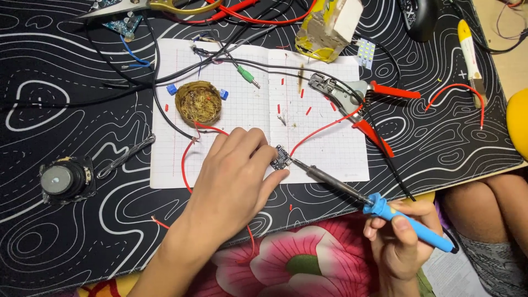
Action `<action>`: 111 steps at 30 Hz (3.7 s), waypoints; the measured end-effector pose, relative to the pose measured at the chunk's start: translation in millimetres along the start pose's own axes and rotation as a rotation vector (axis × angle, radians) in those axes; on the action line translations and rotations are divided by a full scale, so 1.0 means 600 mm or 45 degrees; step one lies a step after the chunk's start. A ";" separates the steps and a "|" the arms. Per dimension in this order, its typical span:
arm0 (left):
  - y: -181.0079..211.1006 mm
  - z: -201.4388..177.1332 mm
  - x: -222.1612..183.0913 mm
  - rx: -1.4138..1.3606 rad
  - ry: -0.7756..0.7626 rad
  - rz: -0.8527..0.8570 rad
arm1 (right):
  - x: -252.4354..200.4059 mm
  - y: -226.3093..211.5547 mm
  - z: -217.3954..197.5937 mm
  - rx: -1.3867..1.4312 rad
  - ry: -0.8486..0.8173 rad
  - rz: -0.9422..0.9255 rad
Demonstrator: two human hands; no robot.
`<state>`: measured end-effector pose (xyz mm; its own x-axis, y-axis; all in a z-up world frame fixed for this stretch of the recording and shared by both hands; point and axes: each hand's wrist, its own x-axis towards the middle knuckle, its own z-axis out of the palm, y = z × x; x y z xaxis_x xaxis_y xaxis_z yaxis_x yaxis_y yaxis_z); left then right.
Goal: Soldering wires to a small electronic circuit board and stripping wire insulation.
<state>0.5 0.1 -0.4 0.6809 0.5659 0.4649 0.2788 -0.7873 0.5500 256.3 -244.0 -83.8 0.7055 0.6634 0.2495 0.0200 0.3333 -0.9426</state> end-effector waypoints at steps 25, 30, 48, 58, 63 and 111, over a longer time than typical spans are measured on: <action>0.002 -0.001 0.000 0.024 -0.001 0.003 | 0.016 -0.032 0.011 -0.132 -0.105 0.010; -0.001 0.004 -0.001 0.030 -0.021 -0.025 | 0.034 -0.038 0.028 -0.068 -0.018 -0.135; 0.004 -0.002 0.004 -0.118 -0.037 -0.127 | 0.018 0.004 0.008 0.220 -0.008 0.047; 0.000 0.002 0.001 -0.076 -0.051 -0.066 | 0.047 -0.018 -0.014 0.285 0.032 0.060; -0.005 0.009 -0.001 -0.050 -0.024 -0.053 | 0.210 -0.163 0.007 0.246 -0.428 0.065; -0.012 0.019 -0.005 -0.036 -0.043 -0.108 | 0.563 -0.046 0.211 -1.160 -0.522 0.524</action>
<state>4.2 1.3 -13.9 0.6781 0.6214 0.3924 0.3178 -0.7294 0.6059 404.5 55.8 54.4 0.4907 0.8409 -0.2283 0.4745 -0.4776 -0.7394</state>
